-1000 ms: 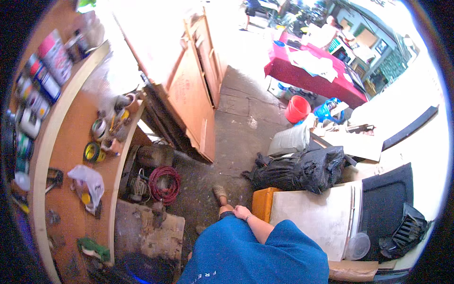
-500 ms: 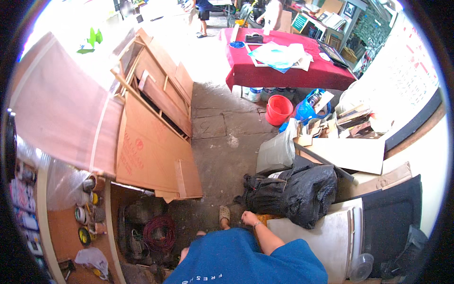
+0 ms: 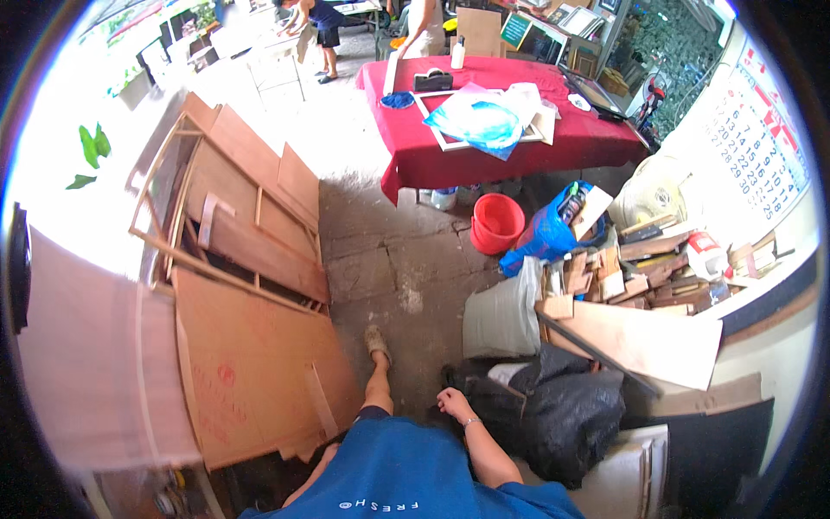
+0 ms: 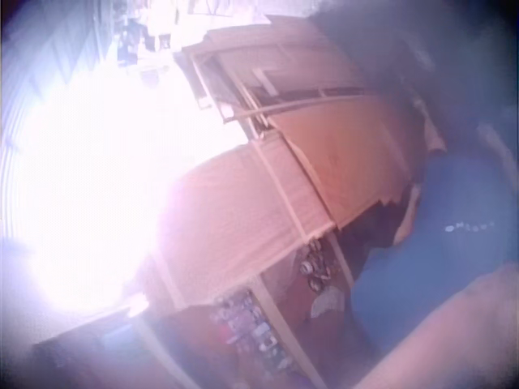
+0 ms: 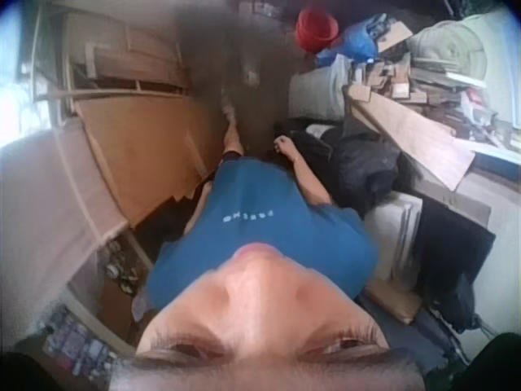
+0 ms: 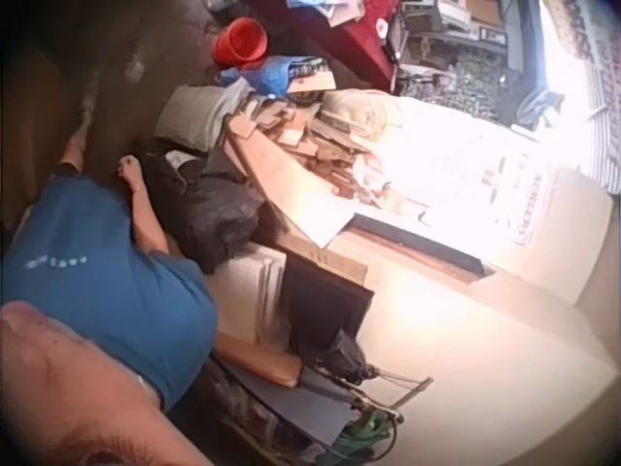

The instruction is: The person places a shopping bag on a shelf, walks through a cluttered art shop, and picks up a framed picture. They then move to an outdoor area, place the frame on a table, and pick up a rolled canvas and a painting, showing it to another person before placing it back down.

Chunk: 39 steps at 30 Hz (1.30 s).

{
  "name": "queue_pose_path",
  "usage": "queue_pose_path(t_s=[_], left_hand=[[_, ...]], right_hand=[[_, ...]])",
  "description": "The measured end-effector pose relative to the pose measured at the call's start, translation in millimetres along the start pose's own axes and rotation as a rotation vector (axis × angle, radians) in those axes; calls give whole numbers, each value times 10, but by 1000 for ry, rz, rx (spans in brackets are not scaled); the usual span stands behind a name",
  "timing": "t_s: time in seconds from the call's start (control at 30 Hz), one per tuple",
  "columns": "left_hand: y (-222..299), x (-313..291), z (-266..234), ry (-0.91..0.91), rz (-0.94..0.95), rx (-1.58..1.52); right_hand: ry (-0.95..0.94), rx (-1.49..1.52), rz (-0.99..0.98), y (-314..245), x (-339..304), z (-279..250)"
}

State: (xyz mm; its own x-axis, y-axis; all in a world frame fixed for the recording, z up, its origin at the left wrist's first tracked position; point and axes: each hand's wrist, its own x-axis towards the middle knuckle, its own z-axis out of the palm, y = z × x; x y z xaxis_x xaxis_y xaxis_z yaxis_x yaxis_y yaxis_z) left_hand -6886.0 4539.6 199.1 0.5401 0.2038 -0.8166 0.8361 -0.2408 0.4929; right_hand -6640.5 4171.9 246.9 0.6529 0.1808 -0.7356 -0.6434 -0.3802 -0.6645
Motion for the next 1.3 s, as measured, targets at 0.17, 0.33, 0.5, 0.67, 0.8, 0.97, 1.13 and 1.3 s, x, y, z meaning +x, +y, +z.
queue_pose_path(t_s=[0.17, 0.33, 0.5, 0.67, 0.8, 0.97, 1.13, 1.3], left_hand=[[990, 720, -685, -54, -222, -41], [2055, 2133, -1484, -6, -71, -385], [3884, 2919, -2306, 126, 33, -401], [5043, 3560, -2568, 85, 88, -324], [5698, 3888, -2427, 52, 79, -245], [6438, 4174, -2065, 71, 85, -247], [7526, 4668, -1918, 100, 320, -251], [9218, 5266, -1901, 89, 613, -100]], right_hand=[[112, -67, 170, -742, 732, -231], [200, -217, -51, -1721, 1551, -582], [474, 81, -202, -3039, 2256, -844], [655, 301, -439, -3735, 2992, -1364], [798, 515, -373, -4363, 3512, -2033], [908, 777, -452, -4973, 4267, -3138], [1171, 360, -420, -5354, 5192, -4177], [1103, 324, -240, -5655, 5742, -4781]])
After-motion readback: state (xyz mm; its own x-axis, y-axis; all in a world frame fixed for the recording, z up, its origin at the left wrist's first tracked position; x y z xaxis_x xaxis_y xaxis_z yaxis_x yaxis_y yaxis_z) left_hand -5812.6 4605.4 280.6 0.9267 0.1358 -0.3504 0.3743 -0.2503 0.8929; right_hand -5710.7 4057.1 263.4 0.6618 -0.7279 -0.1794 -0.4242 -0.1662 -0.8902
